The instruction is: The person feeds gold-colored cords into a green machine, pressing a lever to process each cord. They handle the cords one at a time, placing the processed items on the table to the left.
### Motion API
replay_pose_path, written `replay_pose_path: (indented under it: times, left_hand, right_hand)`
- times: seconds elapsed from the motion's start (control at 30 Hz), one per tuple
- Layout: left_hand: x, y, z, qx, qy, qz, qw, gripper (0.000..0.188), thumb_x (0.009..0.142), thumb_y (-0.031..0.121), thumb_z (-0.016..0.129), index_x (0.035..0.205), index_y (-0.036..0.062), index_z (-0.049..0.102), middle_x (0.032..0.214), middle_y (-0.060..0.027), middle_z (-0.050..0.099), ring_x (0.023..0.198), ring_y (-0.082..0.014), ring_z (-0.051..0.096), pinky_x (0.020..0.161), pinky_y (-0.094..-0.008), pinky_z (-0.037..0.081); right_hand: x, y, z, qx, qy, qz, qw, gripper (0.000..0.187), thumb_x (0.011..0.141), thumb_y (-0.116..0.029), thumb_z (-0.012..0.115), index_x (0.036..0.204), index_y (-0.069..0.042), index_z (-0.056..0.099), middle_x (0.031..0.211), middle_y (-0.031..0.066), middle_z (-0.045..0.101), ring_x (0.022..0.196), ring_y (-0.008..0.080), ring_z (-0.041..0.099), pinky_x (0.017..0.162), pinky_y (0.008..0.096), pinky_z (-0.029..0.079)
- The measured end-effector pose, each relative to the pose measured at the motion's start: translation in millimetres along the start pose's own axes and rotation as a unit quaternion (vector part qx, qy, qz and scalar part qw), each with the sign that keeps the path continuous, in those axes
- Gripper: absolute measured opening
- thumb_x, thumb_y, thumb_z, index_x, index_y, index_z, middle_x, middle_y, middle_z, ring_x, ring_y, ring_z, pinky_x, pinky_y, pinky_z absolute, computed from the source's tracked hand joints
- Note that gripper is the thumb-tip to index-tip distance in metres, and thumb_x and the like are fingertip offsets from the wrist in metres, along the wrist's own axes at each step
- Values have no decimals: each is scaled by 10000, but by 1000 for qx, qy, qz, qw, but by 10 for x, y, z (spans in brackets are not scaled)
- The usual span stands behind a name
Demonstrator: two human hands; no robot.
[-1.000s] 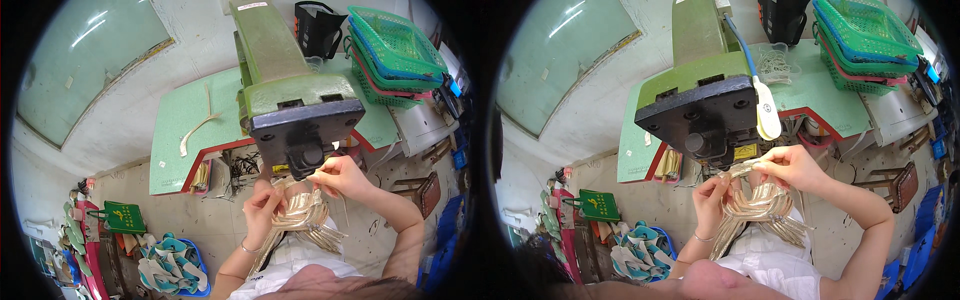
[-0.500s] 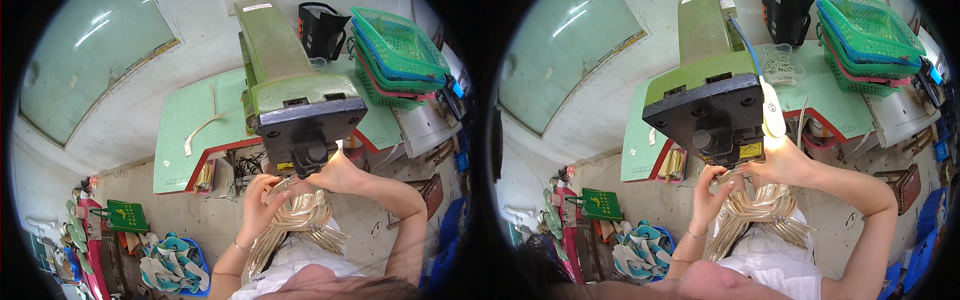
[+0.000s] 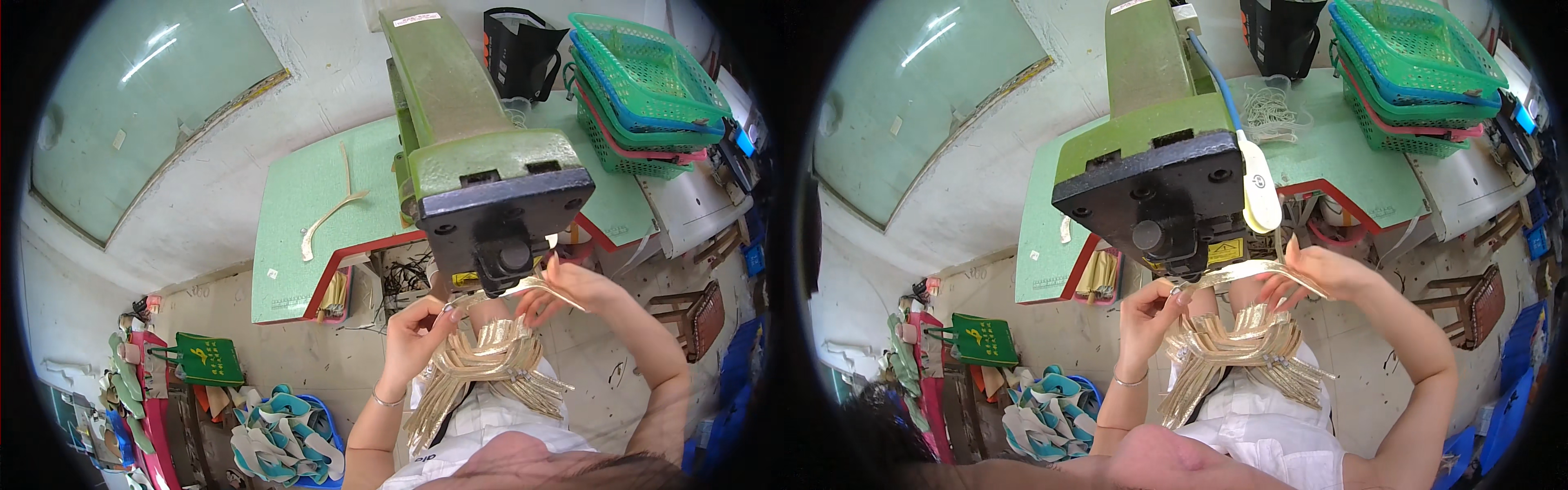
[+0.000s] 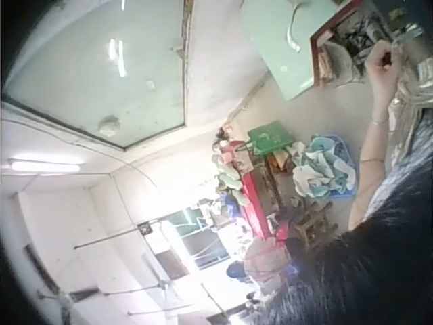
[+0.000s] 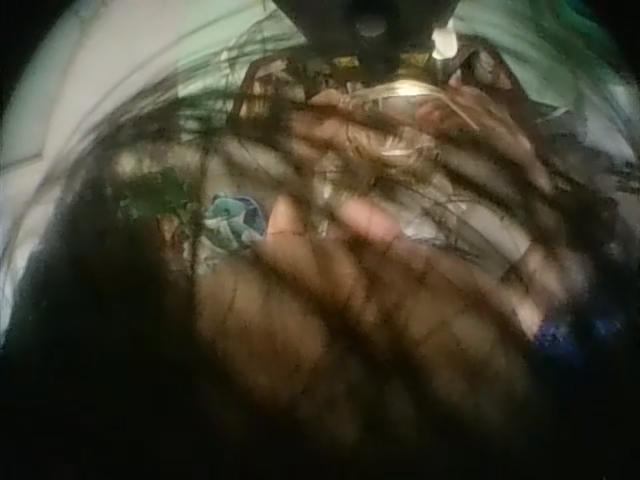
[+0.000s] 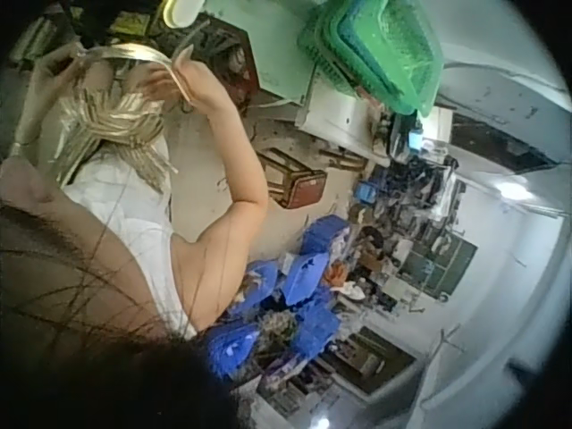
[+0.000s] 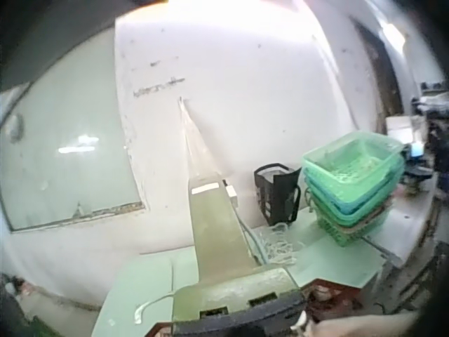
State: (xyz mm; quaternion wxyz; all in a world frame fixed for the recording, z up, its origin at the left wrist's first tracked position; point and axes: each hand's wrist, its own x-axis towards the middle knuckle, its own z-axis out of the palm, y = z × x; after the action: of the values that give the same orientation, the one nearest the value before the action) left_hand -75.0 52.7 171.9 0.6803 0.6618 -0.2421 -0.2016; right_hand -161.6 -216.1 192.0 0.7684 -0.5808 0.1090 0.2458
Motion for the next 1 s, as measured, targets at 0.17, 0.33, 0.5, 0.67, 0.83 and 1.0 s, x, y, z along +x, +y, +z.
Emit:
replay_pose_path:
  times: [0.17,0.33,0.5,0.67,0.83,1.0]
  left_hand:
    - [51,76,21,8,-36,-9,999,124,874,80,584,920,-20,640,722,33,552,616,-19,453,544,-171,339]
    - [52,51,94,-27,-38,-39,998,125,880,64,563,928,-22,641,694,38,538,606,-15,442,531,-174,334]
    - [31,110,170,-42,-19,-53,998,129,888,59,552,915,-30,641,675,35,534,595,-18,446,521,-173,343]
    - [-64,94,129,-87,24,-41,995,163,891,89,561,879,-50,645,632,8,532,536,-38,450,479,-185,339]
    - [-254,87,45,-104,121,-66,985,193,881,115,572,846,-61,643,582,-19,522,479,-52,433,444,-191,317]
    - [-426,-30,-148,-142,150,-68,976,224,886,137,554,841,-67,637,565,-36,522,457,-61,421,421,-197,291]
  right_hand:
    - [59,74,42,82,-19,-141,987,590,958,-453,352,1248,51,451,711,48,525,593,109,535,523,260,517]
    - [23,21,25,221,-24,-106,969,658,945,-503,347,1309,43,396,665,-35,384,514,37,355,418,198,326]
    - [-76,-139,150,-21,102,-152,983,281,877,-146,590,1116,3,603,617,-58,442,502,8,345,435,185,274]
    - [-21,-146,259,-188,157,-205,948,159,902,-140,557,837,-5,611,577,-36,463,468,20,386,431,212,312]
    - [64,-172,361,-167,65,-205,962,169,908,-112,539,809,7,608,568,-17,488,482,43,451,446,225,362]
    - [130,-194,549,-196,82,-192,958,182,895,-151,568,886,11,649,605,13,582,517,47,533,470,204,432]
